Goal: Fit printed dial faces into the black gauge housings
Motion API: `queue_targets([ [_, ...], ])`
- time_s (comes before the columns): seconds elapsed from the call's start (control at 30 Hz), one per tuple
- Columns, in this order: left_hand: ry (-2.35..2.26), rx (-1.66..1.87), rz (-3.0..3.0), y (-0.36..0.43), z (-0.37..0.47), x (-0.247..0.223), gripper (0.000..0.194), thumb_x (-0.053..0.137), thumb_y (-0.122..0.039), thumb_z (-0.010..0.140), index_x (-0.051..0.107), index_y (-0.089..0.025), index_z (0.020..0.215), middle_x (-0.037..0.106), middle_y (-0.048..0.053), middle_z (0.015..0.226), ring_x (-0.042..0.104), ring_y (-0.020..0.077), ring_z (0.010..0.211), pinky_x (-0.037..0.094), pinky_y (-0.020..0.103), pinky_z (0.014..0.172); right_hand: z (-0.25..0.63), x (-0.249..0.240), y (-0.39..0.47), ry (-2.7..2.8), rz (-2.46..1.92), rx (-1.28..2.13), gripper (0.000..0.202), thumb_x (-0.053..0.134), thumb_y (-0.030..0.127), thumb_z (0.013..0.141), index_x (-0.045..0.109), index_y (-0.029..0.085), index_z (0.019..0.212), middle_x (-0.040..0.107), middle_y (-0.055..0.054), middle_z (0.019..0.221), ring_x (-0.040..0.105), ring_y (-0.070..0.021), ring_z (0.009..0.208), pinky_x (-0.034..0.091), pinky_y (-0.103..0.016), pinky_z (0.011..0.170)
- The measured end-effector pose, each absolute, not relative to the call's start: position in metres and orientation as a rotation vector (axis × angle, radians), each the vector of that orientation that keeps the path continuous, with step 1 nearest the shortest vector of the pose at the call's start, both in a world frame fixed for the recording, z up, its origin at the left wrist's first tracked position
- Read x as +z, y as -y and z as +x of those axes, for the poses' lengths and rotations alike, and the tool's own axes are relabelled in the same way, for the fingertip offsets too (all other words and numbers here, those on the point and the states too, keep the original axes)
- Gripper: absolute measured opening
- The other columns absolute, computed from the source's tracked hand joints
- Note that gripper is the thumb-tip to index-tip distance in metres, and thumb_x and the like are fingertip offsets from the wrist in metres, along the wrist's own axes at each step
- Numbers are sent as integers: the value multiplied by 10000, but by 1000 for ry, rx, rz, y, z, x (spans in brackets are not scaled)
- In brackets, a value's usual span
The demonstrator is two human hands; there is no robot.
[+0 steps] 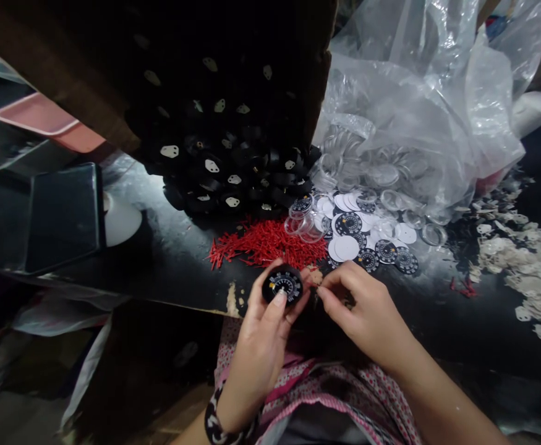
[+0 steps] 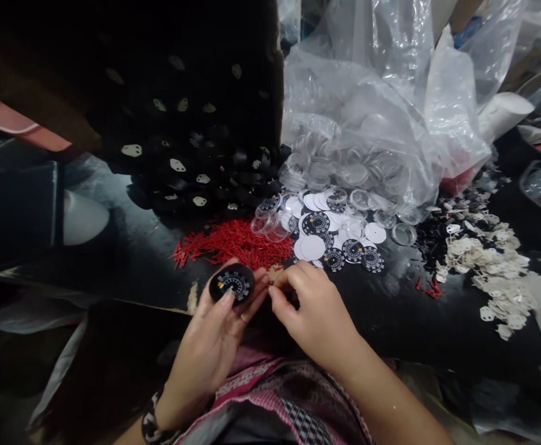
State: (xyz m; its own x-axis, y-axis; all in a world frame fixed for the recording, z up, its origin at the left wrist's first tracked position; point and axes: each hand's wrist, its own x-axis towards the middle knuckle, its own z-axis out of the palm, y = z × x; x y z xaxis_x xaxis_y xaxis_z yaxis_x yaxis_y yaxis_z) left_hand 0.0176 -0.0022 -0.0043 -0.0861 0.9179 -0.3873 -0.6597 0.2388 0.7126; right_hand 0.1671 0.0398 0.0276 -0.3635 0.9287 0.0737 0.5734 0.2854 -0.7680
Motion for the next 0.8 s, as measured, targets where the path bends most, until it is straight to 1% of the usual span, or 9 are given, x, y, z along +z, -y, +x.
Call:
queue_targets([
  [0.07, -1051, 1320, 410, -1, 17, -7, 403, 591, -314, 908, 507, -320, 1302, 686, 31, 1218, 623, 209, 1166, 449, 398, 1059, 167, 31, -38, 2016, -1277, 949, 89, 550, 174, 920, 588, 201, 843, 592, -20, 838, 560, -165, 781, 426, -282, 712],
  [0.1, -1087, 1283, 445, -3, 17, -8, 406, 608, -320, 896, 521, -321, 1293, 673, 24, 1234, 615, 215, 1172, 453, 392, 1053, 167, 32, -37, 2023, -1263, 956, 91, 541, 180, 928, 598, 203, 861, 600, -25, 853, 563, -167, 795, 428, -283, 718],
  [0.23, -1127, 1163, 552, -5, 22, -10, 354, 638, -344, 867, 590, -298, 1214, 652, 19, 1245, 588, 231, 1193, 451, 363, 1045, 166, 33, -38, 2070, -1319, 914, 115, 521, 162, 936, 606, 201, 868, 612, -37, 868, 563, -183, 822, 427, -296, 728],
  [0.3, -1148, 1155, 607, -4, 23, -8, 335, 637, -340, 865, 601, -293, 1195, 655, 20, 1231, 584, 223, 1195, 443, 337, 1046, 165, 33, -39, 2069, -1338, 914, 116, 523, 161, 935, 603, 201, 861, 610, -36, 868, 560, -185, 818, 422, -299, 723],
  [0.4, -1197, 1145, 700, -4, 22, -2, 297, 637, -328, 862, 617, -280, 1154, 672, 23, 1191, 600, 220, 1170, 468, 311, 1007, 166, 32, -38, 2043, -1353, 928, 117, 532, 161, 933, 597, 203, 845, 606, -29, 862, 556, -181, 808, 409, -297, 715],
  [0.6, -1249, 1173, 840, -2, 19, 2, 215, 643, -292, 852, 642, -266, 1066, 696, 24, 1129, 636, 225, 1112, 494, 301, 950, 168, 34, -32, 1973, -1356, 1022, 131, 535, 163, 933, 590, 204, 821, 599, -8, 828, 540, -164, 766, 389, -285, 706],
  [0.8, -1357, 1167, 976, 5, 14, 1, 256, 656, -219, 822, 684, -295, 1065, 721, 5, 1073, 656, 222, 1060, 475, 301, 958, 162, 36, -24, 1983, -1365, 1004, 182, 522, 123, 920, 536, 199, 755, 595, 0, 773, 530, -158, 721, 366, -279, 687],
])
